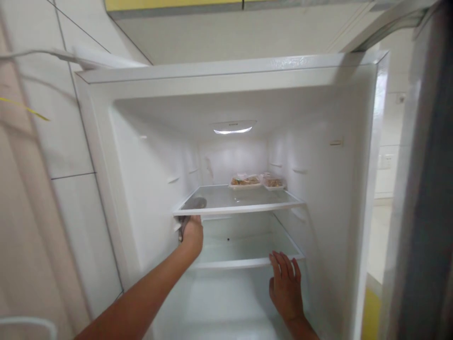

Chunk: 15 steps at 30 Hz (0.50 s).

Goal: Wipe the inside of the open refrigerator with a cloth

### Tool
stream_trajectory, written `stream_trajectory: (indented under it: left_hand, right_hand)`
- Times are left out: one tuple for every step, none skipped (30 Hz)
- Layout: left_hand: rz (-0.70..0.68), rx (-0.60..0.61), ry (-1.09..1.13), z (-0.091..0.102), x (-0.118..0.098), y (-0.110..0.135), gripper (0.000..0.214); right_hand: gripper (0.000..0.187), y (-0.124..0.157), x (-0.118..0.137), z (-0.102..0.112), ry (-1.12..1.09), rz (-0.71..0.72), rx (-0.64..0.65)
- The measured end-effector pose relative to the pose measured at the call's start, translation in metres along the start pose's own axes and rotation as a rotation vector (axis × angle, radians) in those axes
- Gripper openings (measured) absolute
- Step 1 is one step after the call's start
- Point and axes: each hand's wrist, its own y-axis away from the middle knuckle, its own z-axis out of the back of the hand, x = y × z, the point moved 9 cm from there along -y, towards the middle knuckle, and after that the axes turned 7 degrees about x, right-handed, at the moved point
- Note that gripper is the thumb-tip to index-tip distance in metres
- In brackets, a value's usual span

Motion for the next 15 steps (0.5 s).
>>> stream_trajectory:
  left_hand:
    - [0.003,0.000,-0.040,0.004,0.003,0.018,0.052]
    - [-0.004,-0.005,-0.090,0.007,0.005,0.036,0.052]
    - [-0.024,-0.020,-0.131,0.012,0.006,0.054,0.051]
    - [-0.038,-0.035,-0.152,0.017,0.008,0.072,0.050]
    - [-0.049,-0.037,-0.169,0.021,0.011,0.089,0.049]
    - [-0.062,-0.037,-0.185,0.025,0.012,0.105,0.049]
    - [-0.077,-0.034,-0.198,0.029,0.014,0.118,0.048]
    - [-0.093,-0.031,-0.208,0.033,0.016,0.131,0.048]
    - [-0.111,-0.032,-0.212,0.037,0.017,0.142,0.048]
    - [-0.131,-0.035,-0.207,0.040,0.019,0.151,0.049]
    - [-0.149,-0.041,-0.197,0.043,0.020,0.158,0.049]
    - [-0.164,-0.048,-0.188,0.045,0.023,0.164,0.051]
    - [-0.178,-0.054,-0.181,0.045,0.025,0.167,0.052]
    - [-0.189,-0.062,-0.176,0.044,0.027,0.169,0.054]
    - [-0.194,-0.069,-0.171,0.043,0.029,0.169,0.055]
  right_hand:
    - [0.060,0.000,0.000,0.000,0.003,-0.003,0.008]
    - [0.060,0.001,0.000,0.000,0.008,-0.008,0.015]
    - [0.061,0.001,-0.001,0.000,0.012,-0.011,0.022]
    - [0.061,0.002,-0.001,0.000,0.017,-0.010,0.031]
    - [0.061,0.002,0.000,0.000,0.022,-0.005,0.042]
    - [0.062,0.002,0.000,0.000,0.027,0.002,0.052]
    - [0.062,0.002,0.001,0.000,0.032,0.008,0.062]
    - [0.063,0.002,0.001,0.000,0.037,0.014,0.074]
    - [0.063,0.002,0.001,0.001,0.042,0.018,0.085]
    - [0.063,0.002,0.002,0.001,0.047,0.019,0.096]
    - [0.064,0.001,0.002,0.002,0.051,0.018,0.105]
    - [0.064,0.000,0.002,0.003,0.053,0.015,0.111]
    - [0.064,0.000,0.002,0.004,0.056,0.014,0.116]
    - [0.065,-0.001,0.002,0.005,0.058,0.012,0.118]
    - [0.065,-0.001,0.002,0.005,0.061,0.012,0.120]
